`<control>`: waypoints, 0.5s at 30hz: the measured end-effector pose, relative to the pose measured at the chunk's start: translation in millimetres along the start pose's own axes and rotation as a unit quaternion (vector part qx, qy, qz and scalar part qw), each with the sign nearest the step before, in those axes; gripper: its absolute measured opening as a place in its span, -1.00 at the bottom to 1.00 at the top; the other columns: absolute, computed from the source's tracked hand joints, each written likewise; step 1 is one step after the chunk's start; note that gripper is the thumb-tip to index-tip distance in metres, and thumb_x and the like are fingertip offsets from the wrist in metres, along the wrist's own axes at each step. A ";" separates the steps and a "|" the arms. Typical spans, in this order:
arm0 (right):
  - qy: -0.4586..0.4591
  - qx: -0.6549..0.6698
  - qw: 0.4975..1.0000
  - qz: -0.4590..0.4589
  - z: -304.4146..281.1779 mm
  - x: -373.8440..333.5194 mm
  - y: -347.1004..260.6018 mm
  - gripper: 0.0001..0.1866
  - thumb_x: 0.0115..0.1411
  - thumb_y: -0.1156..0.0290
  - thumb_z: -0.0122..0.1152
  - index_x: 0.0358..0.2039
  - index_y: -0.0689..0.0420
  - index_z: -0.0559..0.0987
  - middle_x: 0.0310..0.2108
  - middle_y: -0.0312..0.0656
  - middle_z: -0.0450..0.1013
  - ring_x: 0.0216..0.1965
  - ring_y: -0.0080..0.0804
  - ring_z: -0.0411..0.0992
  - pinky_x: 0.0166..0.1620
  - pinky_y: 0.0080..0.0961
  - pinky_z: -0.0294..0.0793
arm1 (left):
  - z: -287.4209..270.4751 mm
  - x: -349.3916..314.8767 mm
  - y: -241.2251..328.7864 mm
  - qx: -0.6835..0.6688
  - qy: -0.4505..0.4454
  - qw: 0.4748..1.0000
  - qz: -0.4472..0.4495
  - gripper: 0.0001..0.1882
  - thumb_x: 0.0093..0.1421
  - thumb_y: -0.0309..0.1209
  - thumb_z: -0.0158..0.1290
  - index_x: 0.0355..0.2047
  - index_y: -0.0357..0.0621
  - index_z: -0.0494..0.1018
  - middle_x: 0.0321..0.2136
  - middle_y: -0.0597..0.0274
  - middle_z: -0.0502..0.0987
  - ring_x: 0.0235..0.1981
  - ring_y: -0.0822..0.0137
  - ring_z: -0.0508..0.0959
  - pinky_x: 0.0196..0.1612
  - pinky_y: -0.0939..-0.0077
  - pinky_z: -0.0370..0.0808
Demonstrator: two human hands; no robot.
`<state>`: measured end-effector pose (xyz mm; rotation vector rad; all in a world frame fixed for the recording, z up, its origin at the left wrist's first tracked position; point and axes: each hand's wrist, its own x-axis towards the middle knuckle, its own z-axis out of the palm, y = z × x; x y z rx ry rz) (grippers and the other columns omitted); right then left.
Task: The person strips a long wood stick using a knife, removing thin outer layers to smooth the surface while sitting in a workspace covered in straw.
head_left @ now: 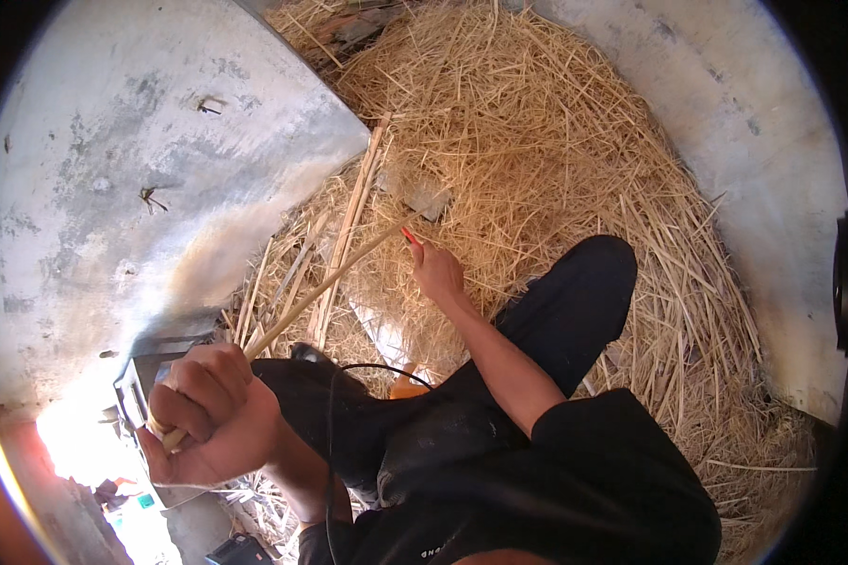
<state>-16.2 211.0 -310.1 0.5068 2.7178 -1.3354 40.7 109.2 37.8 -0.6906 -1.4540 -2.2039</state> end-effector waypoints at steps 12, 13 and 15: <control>0.099 0.147 0.980 -0.091 -20.9 3.0 -15.3 -0.69 0.21 0.24 -0.17 -0.29 0.25 0.39 -0.67 0.15 0.33 -0.59 0.11 0.35 -0.54 -0.14 0.28 | -60.9 21.3 -1.0 -0.139 -0.117 0.983 -0.035 -0.55 0.04 0.05 -0.25 -0.61 -0.12 0.23 -0.57 0.20 0.24 -0.41 0.37 0.17 -0.35 0.45 0.13; 0.092 0.160 0.964 -0.193 -20.2 3.8 -21.9 -0.71 0.20 0.28 -0.14 -0.27 0.26 0.39 -0.72 0.14 0.32 -0.66 0.11 0.34 -0.60 -0.14 0.27 | -67.6 21.7 -2.3 -0.136 -0.119 0.983 -0.036 -0.56 0.04 0.03 -0.26 -0.63 -0.11 0.20 -0.60 0.21 0.22 -0.45 0.38 0.14 -0.39 0.46 0.10; 0.085 0.107 0.982 -0.133 -16.4 1.9 -32.9 -0.71 0.20 0.27 -0.14 -0.33 0.28 0.38 -0.74 0.13 0.31 -0.68 0.11 0.32 -0.61 -0.13 0.25 | -77.1 19.0 -6.8 -0.098 -0.078 0.992 -0.002 -0.58 0.06 0.00 -0.27 -0.67 -0.09 0.16 -0.67 0.25 0.18 -0.54 0.42 0.10 -0.47 0.50 0.05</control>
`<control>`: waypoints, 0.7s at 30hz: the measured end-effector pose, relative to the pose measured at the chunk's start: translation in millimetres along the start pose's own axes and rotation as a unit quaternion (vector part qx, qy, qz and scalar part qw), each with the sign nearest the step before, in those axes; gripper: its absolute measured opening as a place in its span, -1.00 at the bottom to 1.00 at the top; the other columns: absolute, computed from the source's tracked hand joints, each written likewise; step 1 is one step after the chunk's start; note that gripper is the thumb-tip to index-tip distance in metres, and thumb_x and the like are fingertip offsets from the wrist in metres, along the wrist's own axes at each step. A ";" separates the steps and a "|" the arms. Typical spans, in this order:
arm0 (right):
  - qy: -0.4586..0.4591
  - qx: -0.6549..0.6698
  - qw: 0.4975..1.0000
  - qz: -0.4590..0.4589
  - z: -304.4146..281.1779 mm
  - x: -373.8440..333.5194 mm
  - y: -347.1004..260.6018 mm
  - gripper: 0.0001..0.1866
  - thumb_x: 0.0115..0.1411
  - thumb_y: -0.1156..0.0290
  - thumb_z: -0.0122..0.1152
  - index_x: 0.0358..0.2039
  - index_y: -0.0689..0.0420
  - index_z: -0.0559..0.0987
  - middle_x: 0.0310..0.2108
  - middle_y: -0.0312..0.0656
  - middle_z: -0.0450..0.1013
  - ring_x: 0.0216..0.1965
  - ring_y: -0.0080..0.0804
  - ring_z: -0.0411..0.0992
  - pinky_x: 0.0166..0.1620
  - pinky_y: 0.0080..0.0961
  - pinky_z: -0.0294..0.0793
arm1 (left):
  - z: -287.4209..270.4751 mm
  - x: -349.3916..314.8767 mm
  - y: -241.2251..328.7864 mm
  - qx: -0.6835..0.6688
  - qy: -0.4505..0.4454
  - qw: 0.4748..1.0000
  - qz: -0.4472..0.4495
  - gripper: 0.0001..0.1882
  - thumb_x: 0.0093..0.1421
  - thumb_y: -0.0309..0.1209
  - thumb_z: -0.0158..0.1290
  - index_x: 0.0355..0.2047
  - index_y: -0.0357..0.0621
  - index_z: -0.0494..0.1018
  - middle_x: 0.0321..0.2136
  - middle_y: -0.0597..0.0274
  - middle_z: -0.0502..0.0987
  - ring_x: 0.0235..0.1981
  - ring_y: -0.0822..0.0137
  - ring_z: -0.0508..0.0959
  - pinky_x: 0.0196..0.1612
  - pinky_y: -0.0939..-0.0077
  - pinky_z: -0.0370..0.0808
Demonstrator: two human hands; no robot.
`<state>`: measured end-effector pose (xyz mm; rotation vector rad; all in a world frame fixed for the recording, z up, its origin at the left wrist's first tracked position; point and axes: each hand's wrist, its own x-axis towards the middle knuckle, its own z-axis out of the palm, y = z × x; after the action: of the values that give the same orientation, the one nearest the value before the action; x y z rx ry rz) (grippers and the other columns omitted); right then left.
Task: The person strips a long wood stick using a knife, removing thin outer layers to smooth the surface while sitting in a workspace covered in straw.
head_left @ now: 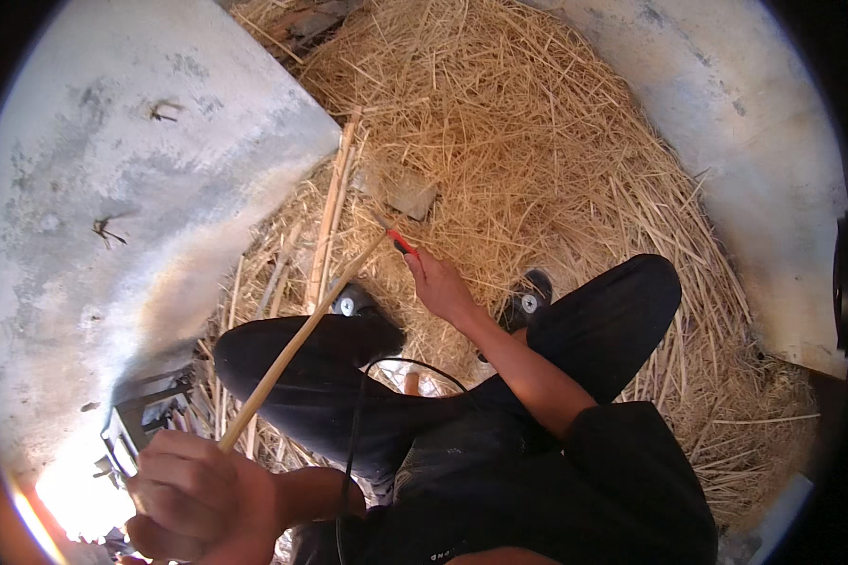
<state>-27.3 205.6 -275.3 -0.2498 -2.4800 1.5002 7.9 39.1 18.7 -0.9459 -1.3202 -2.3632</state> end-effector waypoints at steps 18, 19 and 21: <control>-0.072 -0.085 0.994 -0.004 -16.0 4.6 -34.9 -0.65 0.23 0.21 -0.25 -0.35 0.28 0.34 -0.68 0.09 0.34 -0.60 0.04 0.37 -0.52 -0.12 0.32 | 11.2 9.5 34.3 0.165 0.113 0.978 -0.057 -0.63 0.10 -0.21 -0.35 -0.81 0.00 -0.01 -0.86 0.35 -0.05 -0.76 0.48 -0.11 -0.58 0.49 -0.03; -0.072 -0.041 0.997 0.009 -20.8 4.0 -33.3 -0.65 0.24 0.20 -0.26 -0.31 0.27 0.36 -0.62 0.10 0.37 -0.52 0.04 0.41 -0.46 -0.09 0.36 | 11.3 9.2 34.1 0.197 0.119 0.972 -0.055 -0.64 0.10 -0.21 -0.36 -0.80 0.00 -0.01 -0.85 0.35 -0.05 -0.76 0.48 -0.11 -0.58 0.49 -0.03; -0.089 0.002 0.996 0.023 -27.6 -2.2 -28.1 -0.65 0.23 0.21 -0.26 -0.30 0.26 0.36 -0.61 0.09 0.38 -0.52 0.03 0.41 -0.45 -0.09 0.36 | 12.9 9.8 33.1 0.159 0.100 0.980 -0.071 -0.65 0.10 -0.23 -0.38 -0.79 0.00 -0.03 -0.86 0.37 -0.07 -0.76 0.49 -0.12 -0.60 0.51 -0.04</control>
<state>-18.1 215.4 -238.3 -0.1798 -2.6244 1.6105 23.1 32.5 51.6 -0.5221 -1.6619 -2.1824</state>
